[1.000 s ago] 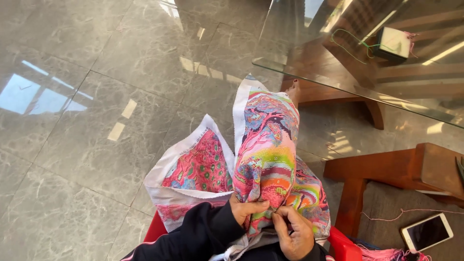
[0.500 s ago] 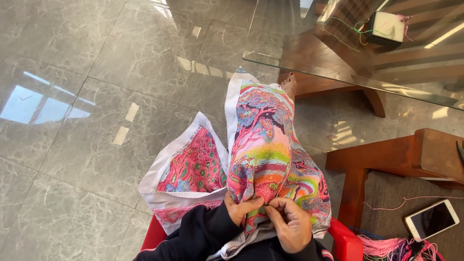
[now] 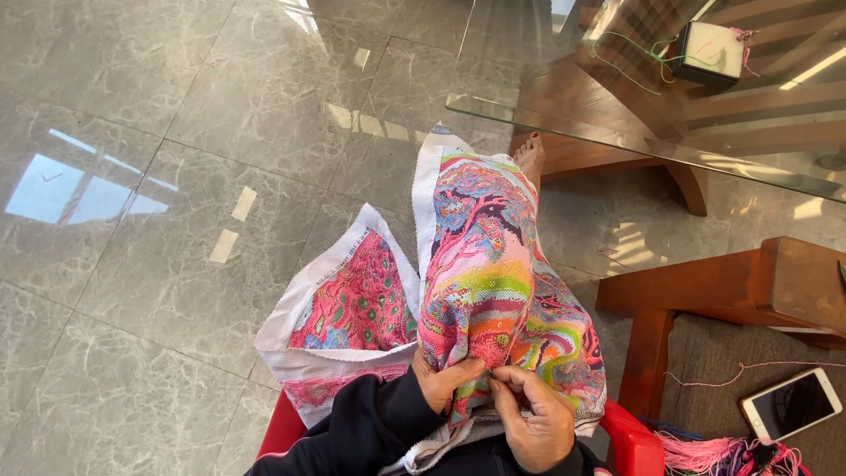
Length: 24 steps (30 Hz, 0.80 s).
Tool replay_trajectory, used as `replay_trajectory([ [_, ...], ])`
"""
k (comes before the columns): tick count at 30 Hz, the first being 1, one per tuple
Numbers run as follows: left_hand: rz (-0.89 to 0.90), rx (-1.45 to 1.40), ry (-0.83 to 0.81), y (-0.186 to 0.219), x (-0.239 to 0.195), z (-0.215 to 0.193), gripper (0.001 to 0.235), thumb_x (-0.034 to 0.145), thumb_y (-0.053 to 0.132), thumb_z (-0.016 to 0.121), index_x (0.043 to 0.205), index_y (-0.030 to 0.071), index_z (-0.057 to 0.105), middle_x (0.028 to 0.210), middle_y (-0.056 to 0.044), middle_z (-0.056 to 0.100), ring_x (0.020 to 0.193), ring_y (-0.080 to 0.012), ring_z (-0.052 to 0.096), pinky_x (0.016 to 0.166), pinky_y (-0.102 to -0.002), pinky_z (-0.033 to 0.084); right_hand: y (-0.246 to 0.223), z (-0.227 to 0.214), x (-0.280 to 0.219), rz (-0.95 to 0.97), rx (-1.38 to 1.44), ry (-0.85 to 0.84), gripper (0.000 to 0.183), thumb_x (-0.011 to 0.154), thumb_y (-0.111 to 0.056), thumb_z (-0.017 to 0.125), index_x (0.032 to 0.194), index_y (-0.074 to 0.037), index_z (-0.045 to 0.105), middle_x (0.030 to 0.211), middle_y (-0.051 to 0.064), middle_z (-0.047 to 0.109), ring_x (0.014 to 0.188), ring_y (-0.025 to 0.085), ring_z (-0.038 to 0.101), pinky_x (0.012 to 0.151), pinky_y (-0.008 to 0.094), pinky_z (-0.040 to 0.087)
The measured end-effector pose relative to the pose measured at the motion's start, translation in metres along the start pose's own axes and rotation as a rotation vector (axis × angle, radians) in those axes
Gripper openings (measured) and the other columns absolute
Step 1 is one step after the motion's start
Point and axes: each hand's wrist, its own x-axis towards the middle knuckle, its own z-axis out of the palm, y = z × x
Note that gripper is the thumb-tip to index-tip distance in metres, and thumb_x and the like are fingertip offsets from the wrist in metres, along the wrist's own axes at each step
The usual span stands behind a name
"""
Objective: A person is performing cross-stitching on a large, colorful fabric canvas using a needle and pink thread.
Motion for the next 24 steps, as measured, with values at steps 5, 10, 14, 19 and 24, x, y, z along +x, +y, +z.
replay_trajectory([
  [5, -0.049, -0.068, 0.018, -0.005, 0.001, -0.001, 0.025, 0.084, 0.003, 0.081, 0.108, 0.003, 0.075, 0.102, -0.011, 0.078, 0.095, -0.0211, 0.074, 0.091, -0.042, 0.064, 0.002, 0.004, 0.000, -0.049, -0.034, 0.021, 0.013, 0.081, -0.007, 0.080, 0.094, -0.006, 0.078, 0.084, 0.002, 0.082, 0.068, 0.003, 0.074, 0.066, 0.017, 0.063],
  [10, -0.245, -0.333, 0.035, -0.003, 0.000, -0.001, 0.037, 0.077, -0.001, 0.082, 0.113, -0.001, 0.076, 0.110, -0.017, 0.079, 0.103, -0.0303, 0.075, 0.096, -0.046, 0.062, 0.000, 0.007, 0.004, -0.154, -0.025, 0.053, 0.011, 0.083, -0.003, 0.077, 0.093, -0.004, 0.076, 0.084, 0.003, 0.078, 0.070, 0.007, 0.072, 0.064, 0.019, 0.059],
  [14, -0.323, -0.413, 0.052, 0.003, 0.000, 0.000, 0.036, 0.075, -0.005, 0.080, 0.111, -0.004, 0.075, 0.106, -0.020, 0.079, 0.098, -0.0330, 0.076, 0.092, -0.047, 0.063, 0.005, 0.008, 0.002, -0.170, 0.009, 0.040, 0.010, 0.085, -0.004, 0.075, 0.096, -0.002, 0.075, 0.086, 0.005, 0.077, 0.071, 0.009, 0.070, 0.065, 0.021, 0.057],
  [19, -0.178, -0.204, -0.047, 0.002, 0.000, -0.002, 0.035, 0.084, 0.006, 0.080, 0.118, 0.003, 0.075, 0.114, -0.013, 0.078, 0.107, -0.0264, 0.075, 0.099, -0.044, 0.062, 0.010, 0.010, -0.003, -0.075, 0.019, 0.023, 0.010, 0.087, -0.008, 0.073, 0.097, -0.005, 0.075, 0.081, 0.000, 0.076, 0.062, 0.003, 0.064, 0.058, 0.019, 0.056],
  [24, -0.155, -0.202, -0.015, -0.008, 0.002, -0.004, 0.031, 0.083, 0.002, 0.081, 0.114, 0.003, 0.077, 0.110, -0.013, 0.079, 0.103, -0.0260, 0.076, 0.096, -0.044, 0.064, 0.013, 0.009, -0.005, -0.062, 0.011, 0.020, 0.009, 0.087, -0.009, 0.074, 0.096, -0.006, 0.075, 0.077, -0.001, 0.075, 0.062, 0.002, 0.064, 0.058, 0.019, 0.056],
])
